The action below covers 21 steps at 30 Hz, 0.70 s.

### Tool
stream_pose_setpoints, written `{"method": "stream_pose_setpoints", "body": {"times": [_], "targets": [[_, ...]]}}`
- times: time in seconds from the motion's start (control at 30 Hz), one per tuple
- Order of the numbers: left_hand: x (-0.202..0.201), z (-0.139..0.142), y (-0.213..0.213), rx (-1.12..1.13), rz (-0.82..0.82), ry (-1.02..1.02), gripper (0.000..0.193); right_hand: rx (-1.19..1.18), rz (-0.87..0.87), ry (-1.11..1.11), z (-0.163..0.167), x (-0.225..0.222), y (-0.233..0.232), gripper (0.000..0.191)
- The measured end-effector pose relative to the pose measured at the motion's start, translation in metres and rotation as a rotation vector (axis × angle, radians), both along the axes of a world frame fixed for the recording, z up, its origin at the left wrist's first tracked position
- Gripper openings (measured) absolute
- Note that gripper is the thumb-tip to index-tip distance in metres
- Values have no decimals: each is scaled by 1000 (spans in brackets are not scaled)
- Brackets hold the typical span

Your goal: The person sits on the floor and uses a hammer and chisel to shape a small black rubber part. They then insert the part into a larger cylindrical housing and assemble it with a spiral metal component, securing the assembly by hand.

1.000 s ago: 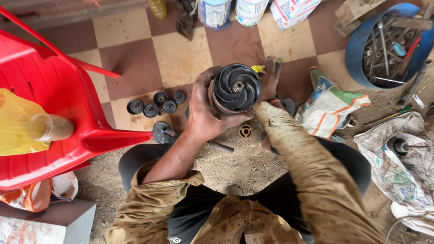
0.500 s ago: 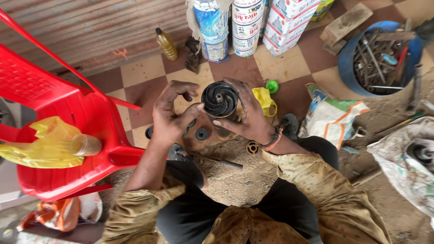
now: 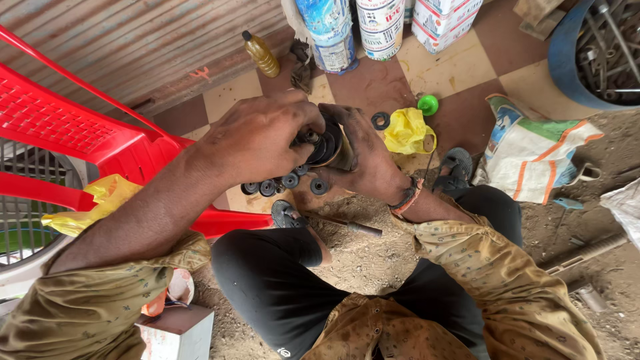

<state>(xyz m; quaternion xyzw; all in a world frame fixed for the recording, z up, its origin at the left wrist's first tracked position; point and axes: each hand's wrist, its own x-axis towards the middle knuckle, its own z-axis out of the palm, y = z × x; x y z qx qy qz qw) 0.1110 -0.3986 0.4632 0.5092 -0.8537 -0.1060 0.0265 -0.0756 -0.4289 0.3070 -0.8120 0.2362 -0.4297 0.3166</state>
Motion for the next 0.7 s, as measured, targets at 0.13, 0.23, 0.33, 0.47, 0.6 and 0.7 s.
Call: {"method": "stream_pose_setpoints", "body": {"times": [0.13, 0.23, 0.33, 0.47, 0.6, 0.7], "targets": [[-10, 1, -13, 59, -1, -70, 28, 41, 9, 35, 0, -5, -4, 94], [-15, 0, -18, 71, 7, -98, 26, 25, 31, -19, -1, -8, -8, 96], [-20, -2, -20, 52, 1, -104, 24, 20, 57, -37, -4, -11, -11, 94], [-26, -3, -22, 41, 11, -141, 23, -42, 63, -61, -11, -13, -15, 92], [-30, -6, -23, 51, 20, -137, 21, -16, 60, -50, -17, -14, -18, 97], [-33, -8, -25, 57, 31, -174, 23, -16, 57, -54, -20, -15, -19, 97]]}}
